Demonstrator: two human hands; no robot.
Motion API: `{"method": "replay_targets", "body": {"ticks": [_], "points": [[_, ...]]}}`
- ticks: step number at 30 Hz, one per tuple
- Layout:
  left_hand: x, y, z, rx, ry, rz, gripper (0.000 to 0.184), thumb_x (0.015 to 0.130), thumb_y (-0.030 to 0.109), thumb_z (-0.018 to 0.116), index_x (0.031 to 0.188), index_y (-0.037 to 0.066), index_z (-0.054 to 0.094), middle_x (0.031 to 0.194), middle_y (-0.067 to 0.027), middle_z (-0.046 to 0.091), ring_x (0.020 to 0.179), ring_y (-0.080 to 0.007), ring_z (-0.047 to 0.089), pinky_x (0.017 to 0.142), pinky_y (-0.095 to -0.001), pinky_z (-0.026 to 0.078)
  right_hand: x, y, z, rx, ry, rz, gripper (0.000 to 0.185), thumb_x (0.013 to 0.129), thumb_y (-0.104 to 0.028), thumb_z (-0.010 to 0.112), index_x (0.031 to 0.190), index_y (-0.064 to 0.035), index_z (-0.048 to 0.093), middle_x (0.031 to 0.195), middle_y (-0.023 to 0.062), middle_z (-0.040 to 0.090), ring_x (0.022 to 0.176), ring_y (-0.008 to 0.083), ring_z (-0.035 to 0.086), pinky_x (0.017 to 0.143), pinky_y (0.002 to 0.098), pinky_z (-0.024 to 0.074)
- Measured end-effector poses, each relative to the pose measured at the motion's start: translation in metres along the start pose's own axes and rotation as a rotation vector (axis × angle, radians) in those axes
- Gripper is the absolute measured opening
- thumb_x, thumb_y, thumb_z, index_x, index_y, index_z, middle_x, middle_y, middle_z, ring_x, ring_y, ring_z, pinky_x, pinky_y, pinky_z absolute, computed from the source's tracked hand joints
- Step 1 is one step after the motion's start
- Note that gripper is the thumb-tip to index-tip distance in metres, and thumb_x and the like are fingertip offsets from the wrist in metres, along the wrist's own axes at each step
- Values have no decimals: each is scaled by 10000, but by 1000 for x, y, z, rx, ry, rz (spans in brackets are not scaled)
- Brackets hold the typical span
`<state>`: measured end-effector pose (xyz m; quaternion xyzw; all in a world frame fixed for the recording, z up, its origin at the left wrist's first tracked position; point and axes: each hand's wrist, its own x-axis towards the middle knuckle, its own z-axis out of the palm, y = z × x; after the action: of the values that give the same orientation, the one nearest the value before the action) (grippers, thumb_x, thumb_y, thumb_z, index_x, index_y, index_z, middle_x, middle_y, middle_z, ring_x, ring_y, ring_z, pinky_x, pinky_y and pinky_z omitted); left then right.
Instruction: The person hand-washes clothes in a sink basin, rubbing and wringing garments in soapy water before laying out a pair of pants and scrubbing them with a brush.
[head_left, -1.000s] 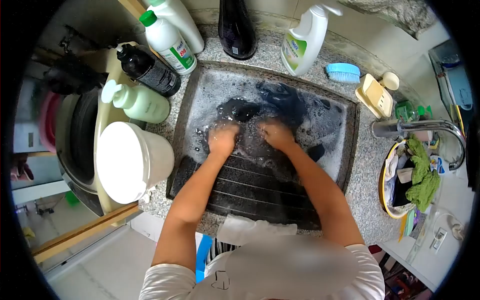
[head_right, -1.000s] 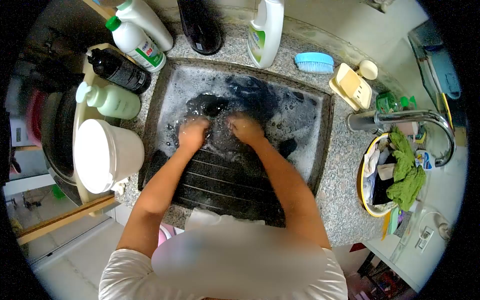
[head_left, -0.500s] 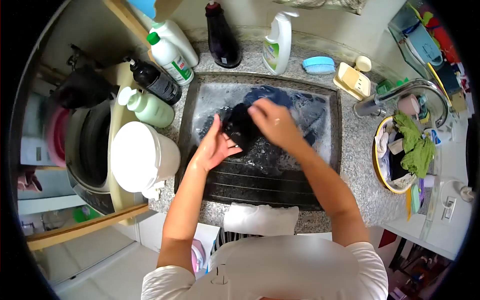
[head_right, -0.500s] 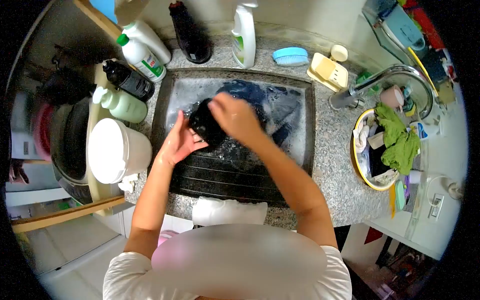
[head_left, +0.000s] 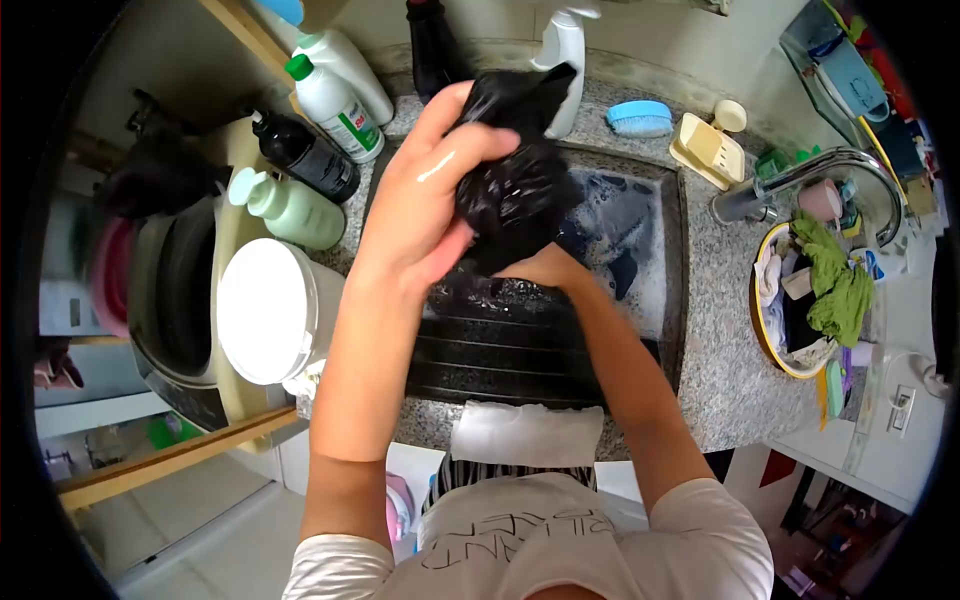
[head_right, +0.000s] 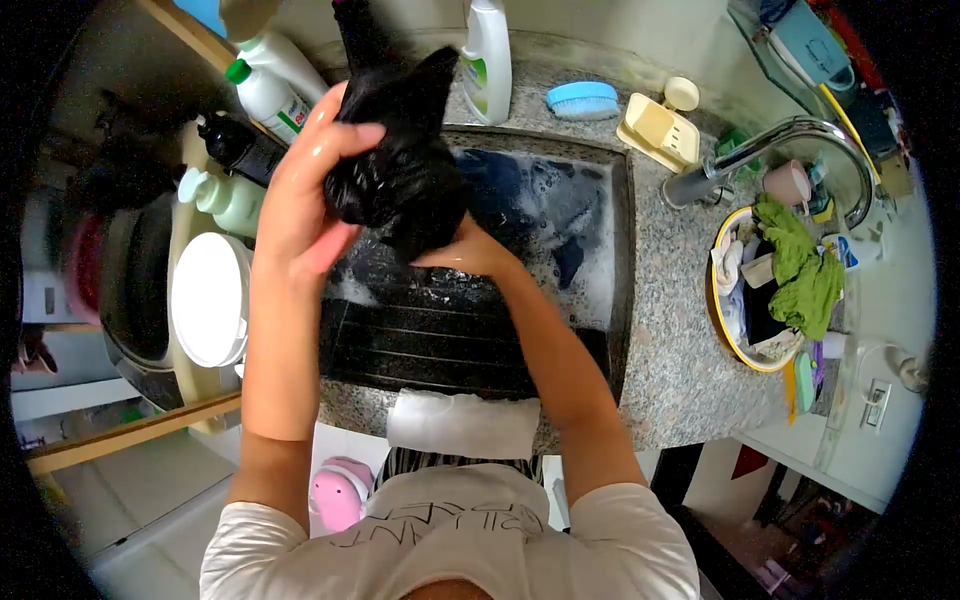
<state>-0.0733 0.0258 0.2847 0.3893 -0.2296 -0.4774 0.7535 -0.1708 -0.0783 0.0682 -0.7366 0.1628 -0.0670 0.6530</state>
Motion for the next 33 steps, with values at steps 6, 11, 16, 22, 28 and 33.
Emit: {"method": "replay_targets", "body": {"ticks": [6, 11, 16, 22, 28, 33], "points": [[3, -7, -36, 63, 178, 90, 326, 794, 36, 513, 1119, 42, 527, 962, -64, 600, 833, -157, 596, 738, -277, 501, 14, 40, 1, 414, 268, 98, 596, 725, -12, 660, 1282, -29, 449, 1252, 150, 489, 1097, 268, 511, 886, 351, 437], [-10, -89, -144, 162, 563, -143, 267, 808, 24, 508, 1065, 85, 551, 904, -54, 606, 790, -152, 580, 692, -281, 489, -12, 47, -19, 343, 534, 62, 530, 715, 85, 536, 1226, -41, 475, 1146, 119, 533, 1007, 247, 542, 833, 317, 446], [3, -179, -204, 348, 692, -285, 379, 819, 72, 549, 1195, 69, 502, 1135, -137, 522, 1002, -234, 521, 862, -339, 432, -15, 57, 5, -651, 444, -120, 769, 645, -97, 673, 1346, -156, 361, 1330, 176, 375, 1210, 387, 377, 946, 455, 377], [-12, -196, -217, 1733, 285, -101, 693, 755, 111, 608, 1373, 267, 337, 1410, -185, 251, 1250, -403, 308, 1001, -451, 340, -2, 77, 9, -1001, 96, -124, 822, 646, -204, 766, 1367, -268, 377, 1411, 150, 314, 1221, 378, 396, 959, 443, 404], [9, -166, -212, 313, 795, -448, 562, 866, 304, 557, 1374, 164, 360, 1406, -156, 325, 1244, -331, 381, 927, -503, 399, 40, 60, 15, -499, 404, 52, 391, 692, 20, 637, 1053, -132, 623, 970, 124, 530, 874, 321, 548, 735, 409, 458], [19, -158, -206, -85, 517, -606, 625, 841, 629, 465, 1266, 170, 450, 1198, -124, 540, 1107, -280, 519, 916, -422, 428, 8, -58, 70, -639, 242, -615, 357, 550, -27, 616, 883, -154, 630, 914, 28, 561, 861, 264, 509, 741, 402, 399]]}}
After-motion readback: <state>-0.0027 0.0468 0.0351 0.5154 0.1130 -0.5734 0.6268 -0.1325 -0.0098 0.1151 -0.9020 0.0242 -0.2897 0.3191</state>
